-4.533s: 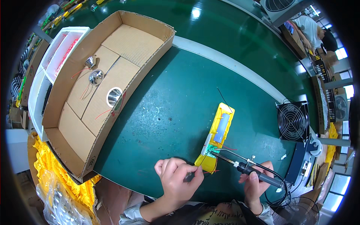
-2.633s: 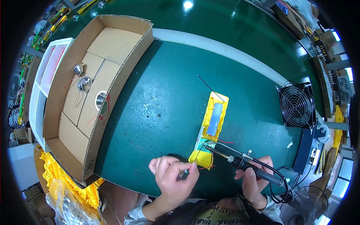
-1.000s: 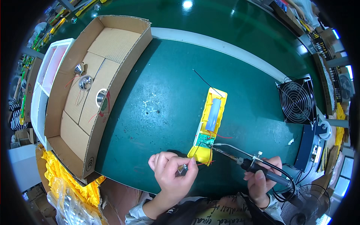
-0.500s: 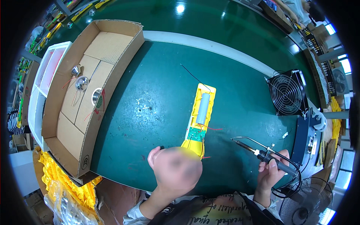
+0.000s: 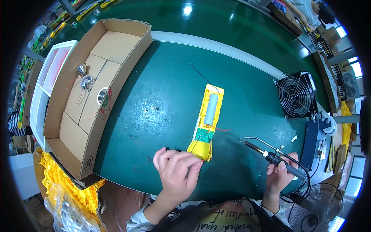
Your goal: The person solders wires onto flashlight circuit boards using a soldering iron, places the flashlights onto the conveyor belt, and breaks reflector cups off a plastic sprue by hand to put them into a box.
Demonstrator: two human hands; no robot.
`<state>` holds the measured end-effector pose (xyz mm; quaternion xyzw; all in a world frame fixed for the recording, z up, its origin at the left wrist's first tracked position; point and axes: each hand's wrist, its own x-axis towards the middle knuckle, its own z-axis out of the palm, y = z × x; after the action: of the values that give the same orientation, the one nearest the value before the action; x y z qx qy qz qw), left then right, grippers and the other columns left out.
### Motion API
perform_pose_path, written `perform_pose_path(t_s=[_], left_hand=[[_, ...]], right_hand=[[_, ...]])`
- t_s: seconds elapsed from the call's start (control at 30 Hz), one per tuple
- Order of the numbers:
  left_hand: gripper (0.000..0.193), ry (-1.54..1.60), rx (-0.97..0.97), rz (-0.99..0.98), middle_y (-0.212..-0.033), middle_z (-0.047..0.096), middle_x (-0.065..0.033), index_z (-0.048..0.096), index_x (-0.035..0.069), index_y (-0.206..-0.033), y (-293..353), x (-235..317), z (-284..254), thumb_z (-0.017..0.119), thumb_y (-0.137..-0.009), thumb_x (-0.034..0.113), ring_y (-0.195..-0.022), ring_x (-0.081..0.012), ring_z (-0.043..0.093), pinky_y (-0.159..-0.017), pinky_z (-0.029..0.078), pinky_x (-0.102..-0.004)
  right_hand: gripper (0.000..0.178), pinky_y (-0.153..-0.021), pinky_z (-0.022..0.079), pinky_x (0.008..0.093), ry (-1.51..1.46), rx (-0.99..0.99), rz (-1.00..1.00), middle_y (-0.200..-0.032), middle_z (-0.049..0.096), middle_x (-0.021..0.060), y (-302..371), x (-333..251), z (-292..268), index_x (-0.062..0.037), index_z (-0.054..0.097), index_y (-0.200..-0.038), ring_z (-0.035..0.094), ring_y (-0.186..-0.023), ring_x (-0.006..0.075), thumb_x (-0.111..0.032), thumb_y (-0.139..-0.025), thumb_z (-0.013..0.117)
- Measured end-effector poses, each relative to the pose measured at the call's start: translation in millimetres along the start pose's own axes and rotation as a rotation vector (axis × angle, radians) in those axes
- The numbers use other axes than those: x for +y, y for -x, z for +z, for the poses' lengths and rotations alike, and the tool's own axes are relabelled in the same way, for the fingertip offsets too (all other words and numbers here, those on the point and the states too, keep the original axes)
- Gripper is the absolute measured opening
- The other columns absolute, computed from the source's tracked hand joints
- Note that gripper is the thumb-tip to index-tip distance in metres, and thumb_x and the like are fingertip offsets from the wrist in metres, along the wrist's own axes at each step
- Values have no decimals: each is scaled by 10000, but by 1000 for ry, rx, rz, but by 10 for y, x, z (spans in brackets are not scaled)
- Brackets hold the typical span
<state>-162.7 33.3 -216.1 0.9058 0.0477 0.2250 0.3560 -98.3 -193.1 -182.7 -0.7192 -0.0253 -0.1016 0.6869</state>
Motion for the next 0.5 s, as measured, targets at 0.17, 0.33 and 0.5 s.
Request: perform_pose_path(t_s=[0.17,0.33,0.5], left_hand=[[127,44,98,-157,-936,508,-78,575,93,-745,13,67,16,666,-656,89,-872,-240,450,-813,339,-365],[139,38,146,-186,-986,507,-70,593,98,-692,-68,95,65,690,-597,69,-926,-249,444,-746,350,-321],[152,-1,137,-179,-1023,508,-44,600,111,-698,-69,67,75,703,-588,86,-942,-241,441,-747,340,-317]], right_hand=[[285,-405,413,177,-53,-20,12,-609,491,76,-22,-13,5,-19,369,-809,484,-428,100,-188,-770,596],[256,-388,397,170,-75,-92,-23,-582,455,55,-45,-77,72,-28,347,-805,456,-409,96,-161,-772,564],[264,-363,378,170,-93,-178,-23,-552,423,53,-32,-197,281,-27,319,-800,429,-384,97,-151,-772,551]])
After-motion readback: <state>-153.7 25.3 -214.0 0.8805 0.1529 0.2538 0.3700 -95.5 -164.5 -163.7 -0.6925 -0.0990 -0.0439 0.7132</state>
